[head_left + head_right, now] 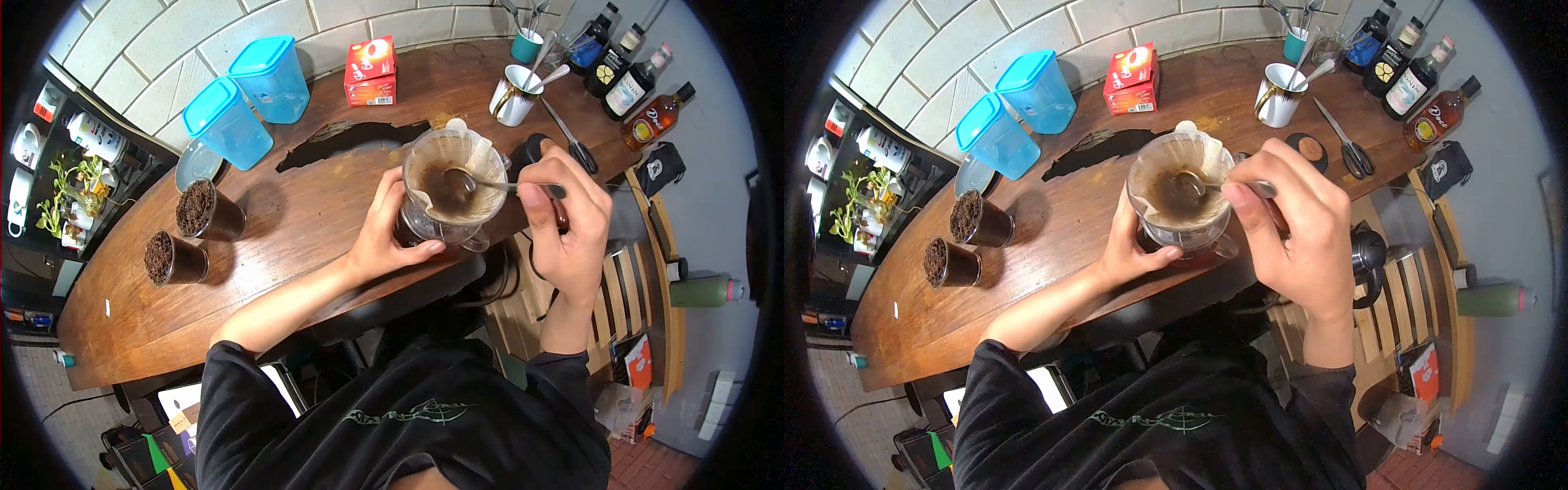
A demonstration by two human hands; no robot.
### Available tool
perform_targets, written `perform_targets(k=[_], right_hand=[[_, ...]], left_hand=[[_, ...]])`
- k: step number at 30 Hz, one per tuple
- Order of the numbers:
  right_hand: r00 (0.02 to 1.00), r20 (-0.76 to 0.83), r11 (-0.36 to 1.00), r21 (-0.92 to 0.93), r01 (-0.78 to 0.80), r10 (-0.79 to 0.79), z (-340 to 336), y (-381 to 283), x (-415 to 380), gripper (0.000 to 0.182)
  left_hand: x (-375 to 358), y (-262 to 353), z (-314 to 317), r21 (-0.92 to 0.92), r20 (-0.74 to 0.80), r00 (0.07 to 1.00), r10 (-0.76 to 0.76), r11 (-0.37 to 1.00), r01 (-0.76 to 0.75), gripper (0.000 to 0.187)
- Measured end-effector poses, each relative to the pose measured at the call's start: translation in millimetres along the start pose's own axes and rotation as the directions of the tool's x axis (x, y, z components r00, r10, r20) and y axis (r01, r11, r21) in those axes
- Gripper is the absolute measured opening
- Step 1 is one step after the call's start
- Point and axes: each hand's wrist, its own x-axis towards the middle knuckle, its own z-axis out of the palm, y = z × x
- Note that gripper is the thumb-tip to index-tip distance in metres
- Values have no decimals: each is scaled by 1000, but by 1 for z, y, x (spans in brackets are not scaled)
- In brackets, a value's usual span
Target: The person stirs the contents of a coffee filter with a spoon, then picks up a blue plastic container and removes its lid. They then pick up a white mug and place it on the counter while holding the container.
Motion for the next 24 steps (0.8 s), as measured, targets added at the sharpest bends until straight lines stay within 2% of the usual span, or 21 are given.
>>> perform_targets(k=[5, 7, 11, 13, 20, 22, 23, 24], right_hand=[[998, 57, 999, 38, -10, 8, -7, -4, 4, 13], [991, 132, 997, 62, -41, 33, -4, -5, 5, 13], [994, 108, 1000, -5, -14, 14, 0, -1, 7, 11], [999, 30, 999, -32, -41, 42, 0, -1, 6, 11], [998, 58, 998, -64, -7, 10, 5, 3, 7, 11], [994, 55, 994, 58, -95, 91, 7, 8, 6, 12], [994, -5, 988, 113, -110, 111, 13, 10, 6, 16], [994, -5, 988, 112, -107, 108, 15, 17, 5, 16]], left_hand=[[0, 1, 0, 21, 4, 1000, 13, 1000, -13, 79], [1, 2, -1, 17, 4, 1000, 14, 1000, -14, 79], [0, 2, 0, 22, -4, 1000, 10, 1000, -10, 79], [-1, 1, -1, 63, 11, 1000, 21, 998, -22, 79], [-1, 1, 0, 20, 1, 1000, 1, 1000, -1, 80], [-1, 1, -1, 67, 8, 1000, 12, 998, -13, 81], [-1, 1, -1, 68, 6, 1000, 14, 998, -15, 81], [-1, 1, -2, 70, 11, 1000, 13, 997, -14, 81]])
